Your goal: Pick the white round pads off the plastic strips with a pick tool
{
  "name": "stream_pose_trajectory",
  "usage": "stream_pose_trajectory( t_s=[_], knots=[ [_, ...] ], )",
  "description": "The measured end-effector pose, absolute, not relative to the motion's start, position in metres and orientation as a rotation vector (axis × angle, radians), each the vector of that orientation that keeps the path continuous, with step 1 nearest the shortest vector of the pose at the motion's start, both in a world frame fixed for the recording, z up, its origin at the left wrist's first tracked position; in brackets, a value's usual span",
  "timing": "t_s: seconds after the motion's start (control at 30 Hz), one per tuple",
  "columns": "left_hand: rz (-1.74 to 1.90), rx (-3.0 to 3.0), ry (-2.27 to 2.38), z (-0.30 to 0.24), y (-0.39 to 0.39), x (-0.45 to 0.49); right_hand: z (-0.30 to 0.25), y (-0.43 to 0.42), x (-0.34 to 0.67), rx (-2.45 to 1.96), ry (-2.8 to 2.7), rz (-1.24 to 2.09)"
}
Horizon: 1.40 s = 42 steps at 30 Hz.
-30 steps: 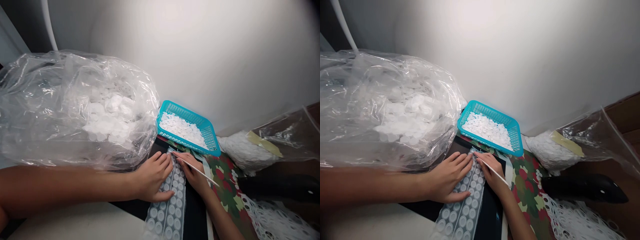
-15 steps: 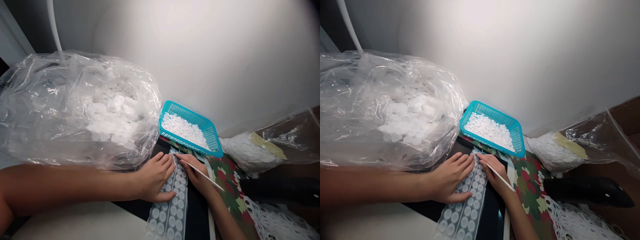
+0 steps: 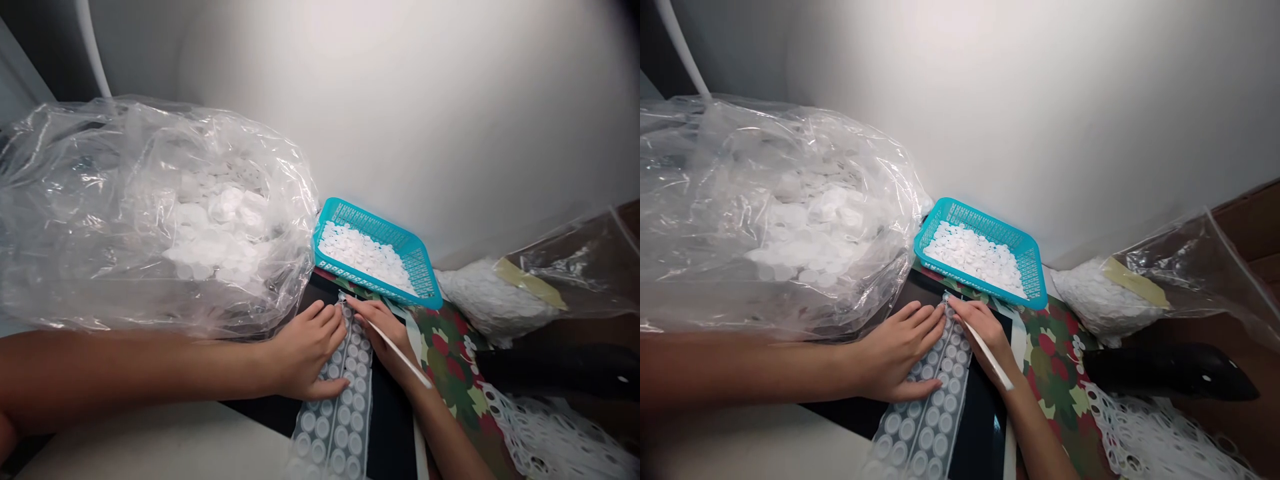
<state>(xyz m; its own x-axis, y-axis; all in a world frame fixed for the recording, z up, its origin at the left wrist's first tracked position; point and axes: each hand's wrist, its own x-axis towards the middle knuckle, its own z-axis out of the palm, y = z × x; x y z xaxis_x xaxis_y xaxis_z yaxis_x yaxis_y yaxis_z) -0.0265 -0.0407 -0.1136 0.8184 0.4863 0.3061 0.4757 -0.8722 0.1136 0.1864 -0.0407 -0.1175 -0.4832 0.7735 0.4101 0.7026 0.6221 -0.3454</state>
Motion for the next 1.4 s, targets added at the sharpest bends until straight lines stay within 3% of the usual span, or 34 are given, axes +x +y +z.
stream_pose_trajectory(
  t_s=[0.37, 0.8, 0.93, 1.13, 1.4],
  knots=[
    [0.488, 2.975, 0.802, -0.114, -0.041, -0.027, -0.112, -0.048, 0.187, -1.273, -2.061, 0.045],
    [0.472, 2.961, 0.828, -0.115, -0.043, -0.028, -0.11, -0.048, 0.2, -1.35, -1.788, -0.356],
    [0.517, 2.986, 0.745, -0.116, -0.042, -0.03, -0.109, -0.051, 0.198, -1.288, -1.864, -0.274],
    [0.492, 2.884, 0.567, -0.121, -0.037, -0.03, -0.11, -0.051, 0.192, -1.128, -2.207, 0.126],
    [0.467, 2.798, 0.578, -0.124, -0.037, -0.029, -0.11, -0.052, 0.194, -1.09, -2.222, 0.181]
  ],
)
